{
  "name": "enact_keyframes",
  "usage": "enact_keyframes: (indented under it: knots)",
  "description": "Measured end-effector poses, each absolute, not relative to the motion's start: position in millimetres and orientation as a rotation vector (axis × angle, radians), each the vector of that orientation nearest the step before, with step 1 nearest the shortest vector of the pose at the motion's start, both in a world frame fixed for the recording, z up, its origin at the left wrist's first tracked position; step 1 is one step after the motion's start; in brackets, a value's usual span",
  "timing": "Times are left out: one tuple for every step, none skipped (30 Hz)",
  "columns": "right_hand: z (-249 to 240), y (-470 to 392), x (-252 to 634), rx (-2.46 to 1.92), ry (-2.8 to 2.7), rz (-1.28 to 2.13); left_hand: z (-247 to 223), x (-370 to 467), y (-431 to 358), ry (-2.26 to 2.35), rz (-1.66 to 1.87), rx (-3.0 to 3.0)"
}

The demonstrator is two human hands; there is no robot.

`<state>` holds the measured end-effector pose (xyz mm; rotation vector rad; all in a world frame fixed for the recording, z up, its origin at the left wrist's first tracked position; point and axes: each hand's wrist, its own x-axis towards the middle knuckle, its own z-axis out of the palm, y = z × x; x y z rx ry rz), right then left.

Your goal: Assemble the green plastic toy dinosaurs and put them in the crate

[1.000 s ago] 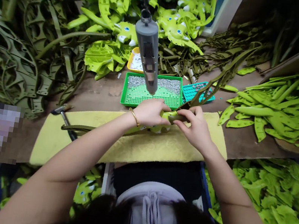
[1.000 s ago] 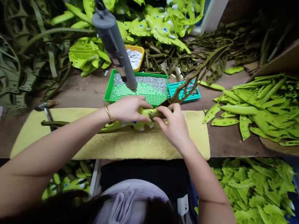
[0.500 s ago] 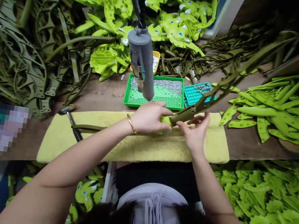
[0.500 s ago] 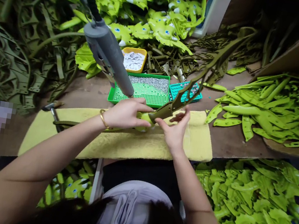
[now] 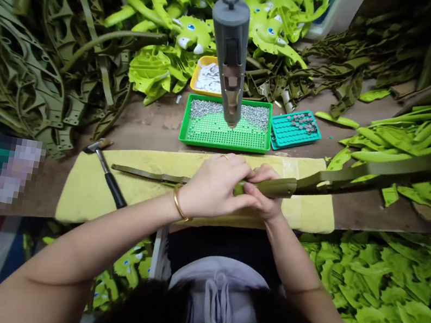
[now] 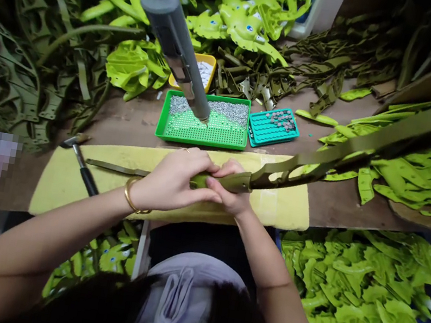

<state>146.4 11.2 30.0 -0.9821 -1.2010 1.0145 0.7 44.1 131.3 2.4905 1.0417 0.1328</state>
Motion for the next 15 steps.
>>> enact_keyframes:
  knots:
    - [29, 11, 145, -0.970, -1.169, 1.008, 130, 1, 46, 1.035, 0.142, 2.491]
    - [29, 11, 146, -0.975, -1.151, 1.014, 128, 0, 48, 1.023, 0.145, 2.487]
    - [29, 11, 148, -0.992, -1.145, 1.035, 126, 0, 52, 1.010, 0.140, 2.481]
    - [30, 12, 152, -1.006, -1.142, 1.059, 124, -1, 56, 1.003, 0.133, 2.472]
    - [31, 12, 157, -1.014, -1.132, 1.071, 122, -1, 61, 1.004, 0.121, 2.459]
    - [32, 12, 162, -1.024, -1.120, 1.060, 120, -1, 65, 1.012, 0.102, 2.442]
    - [34, 12, 166, -1.042, -1.102, 1.014, 118, 1, 69, 1.017, 0.068, 2.427]
    - [35, 12, 168, -1.066, -1.078, 0.941, 118, 3, 72, 1.011, 0.019, 2.425]
    - [35, 12, 169, -1.098, -1.052, 0.859, 117, 8, 74, 0.998, -0.041, 2.445]
    - [36, 12, 170, -1.138, -1.025, 0.790, 118, 13, 75, 0.980, -0.101, 2.488]
    - [35, 13, 170, -1.177, -0.999, 0.753, 119, 20, 76, 0.958, -0.151, 2.540]
    - [35, 13, 172, -1.204, -0.984, 0.761, 121, 27, 75, 0.939, -0.191, 2.582]
    - [34, 14, 177, -1.220, -0.997, 0.820, 123, 33, 75, 0.924, -0.227, 2.599]
    - [33, 16, 187, -1.238, -1.033, 0.905, 124, 40, 74, 0.923, -0.263, 2.591]
    - [33, 18, 200, -1.272, -1.079, 0.983, 125, 45, 75, 0.934, -0.305, 2.567]
